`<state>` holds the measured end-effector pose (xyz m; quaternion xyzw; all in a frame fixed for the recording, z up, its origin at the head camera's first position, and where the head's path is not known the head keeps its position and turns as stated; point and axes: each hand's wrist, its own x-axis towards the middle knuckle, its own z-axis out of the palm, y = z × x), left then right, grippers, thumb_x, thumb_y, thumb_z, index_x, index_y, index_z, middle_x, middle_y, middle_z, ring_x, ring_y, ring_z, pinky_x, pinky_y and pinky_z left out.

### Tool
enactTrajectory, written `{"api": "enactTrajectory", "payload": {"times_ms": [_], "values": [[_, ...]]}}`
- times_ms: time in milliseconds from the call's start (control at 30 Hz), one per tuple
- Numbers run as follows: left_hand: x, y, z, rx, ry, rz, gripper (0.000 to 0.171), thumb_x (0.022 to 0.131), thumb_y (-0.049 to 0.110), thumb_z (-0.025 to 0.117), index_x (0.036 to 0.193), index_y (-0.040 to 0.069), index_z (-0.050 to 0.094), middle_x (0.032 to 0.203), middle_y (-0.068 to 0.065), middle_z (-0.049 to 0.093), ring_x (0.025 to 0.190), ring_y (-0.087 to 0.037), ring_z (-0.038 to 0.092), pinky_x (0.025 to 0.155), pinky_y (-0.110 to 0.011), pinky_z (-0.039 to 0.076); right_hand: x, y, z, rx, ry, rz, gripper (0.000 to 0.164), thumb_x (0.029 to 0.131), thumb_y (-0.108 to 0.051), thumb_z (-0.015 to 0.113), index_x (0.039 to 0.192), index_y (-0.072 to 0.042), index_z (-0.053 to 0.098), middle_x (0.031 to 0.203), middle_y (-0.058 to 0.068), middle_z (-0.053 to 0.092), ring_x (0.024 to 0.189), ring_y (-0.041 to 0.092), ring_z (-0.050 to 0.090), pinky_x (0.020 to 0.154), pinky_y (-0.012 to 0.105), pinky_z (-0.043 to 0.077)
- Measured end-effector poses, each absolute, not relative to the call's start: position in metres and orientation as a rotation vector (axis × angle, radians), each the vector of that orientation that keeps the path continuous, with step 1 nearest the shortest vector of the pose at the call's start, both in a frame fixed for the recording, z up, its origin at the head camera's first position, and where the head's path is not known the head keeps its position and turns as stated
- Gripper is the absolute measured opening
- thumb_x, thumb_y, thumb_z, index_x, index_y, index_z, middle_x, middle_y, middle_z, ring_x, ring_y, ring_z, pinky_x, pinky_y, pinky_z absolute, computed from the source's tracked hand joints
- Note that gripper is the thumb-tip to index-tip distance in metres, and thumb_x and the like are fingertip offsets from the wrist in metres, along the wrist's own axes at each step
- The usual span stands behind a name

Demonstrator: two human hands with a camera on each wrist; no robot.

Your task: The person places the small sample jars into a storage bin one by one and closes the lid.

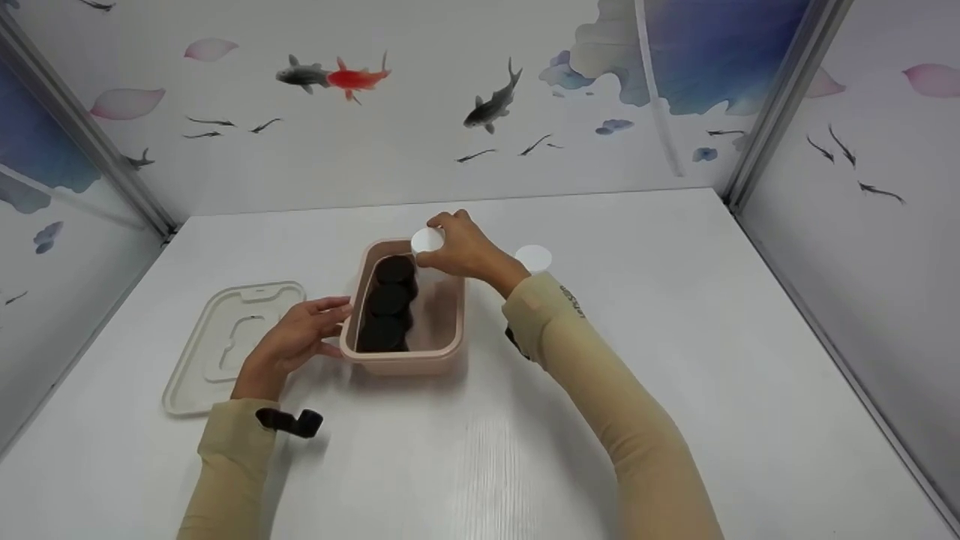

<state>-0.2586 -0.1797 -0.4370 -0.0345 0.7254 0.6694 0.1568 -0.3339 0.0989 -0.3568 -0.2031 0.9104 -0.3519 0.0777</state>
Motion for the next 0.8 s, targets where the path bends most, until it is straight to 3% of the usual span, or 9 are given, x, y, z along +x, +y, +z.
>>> {"api": "enactTrajectory", "payload": {"times_ms": [167, 433, 800], "values": [[-0.258, -0.180, -0.436, -0.108, 2.084, 1.911, 0.047, 0.101, 0.025, 0.061, 0.143, 0.005, 0.052, 0.133, -0.020, 0.062, 0.101, -0.020, 0.071, 0.066, -0.031, 0.063, -0.339, 0.092, -0.360, -0.650, 2.758, -0.966, 0.066, 0.086, -0.027, 0.073, 0.143, -0.003, 0.051, 0.134, 0.022, 0.049, 0.113, 0.032, 0.052, 0.098, 0.049, 0.052], [-0.257, -0.178, -0.435, -0.110, 2.100, 1.902, 0.045, 0.101, 0.024, 0.061, 0.142, 0.006, 0.054, 0.131, -0.018, 0.064, 0.101, -0.020, 0.071, 0.068, -0.032, 0.063, -0.343, 0.087, -0.359, -0.664, 2.783, -0.843, 0.066, 0.086, -0.024, 0.076, 0.142, 0.001, 0.051, 0.140, 0.025, 0.048, 0.119, 0.036, 0.053, 0.101, 0.051, 0.052], [-0.258, -0.178, -0.434, -0.113, 2.087, 1.916, 0.043, 0.101, 0.024, 0.061, 0.140, 0.007, 0.056, 0.128, -0.017, 0.066, 0.101, -0.021, 0.071, 0.067, -0.032, 0.063, -0.349, 0.075, -0.362, -0.655, 2.828, -0.668, 0.067, 0.084, -0.024, 0.078, 0.140, 0.003, 0.053, 0.136, 0.026, 0.050, 0.116, 0.036, 0.055, 0.102, 0.050, 0.053]]}}
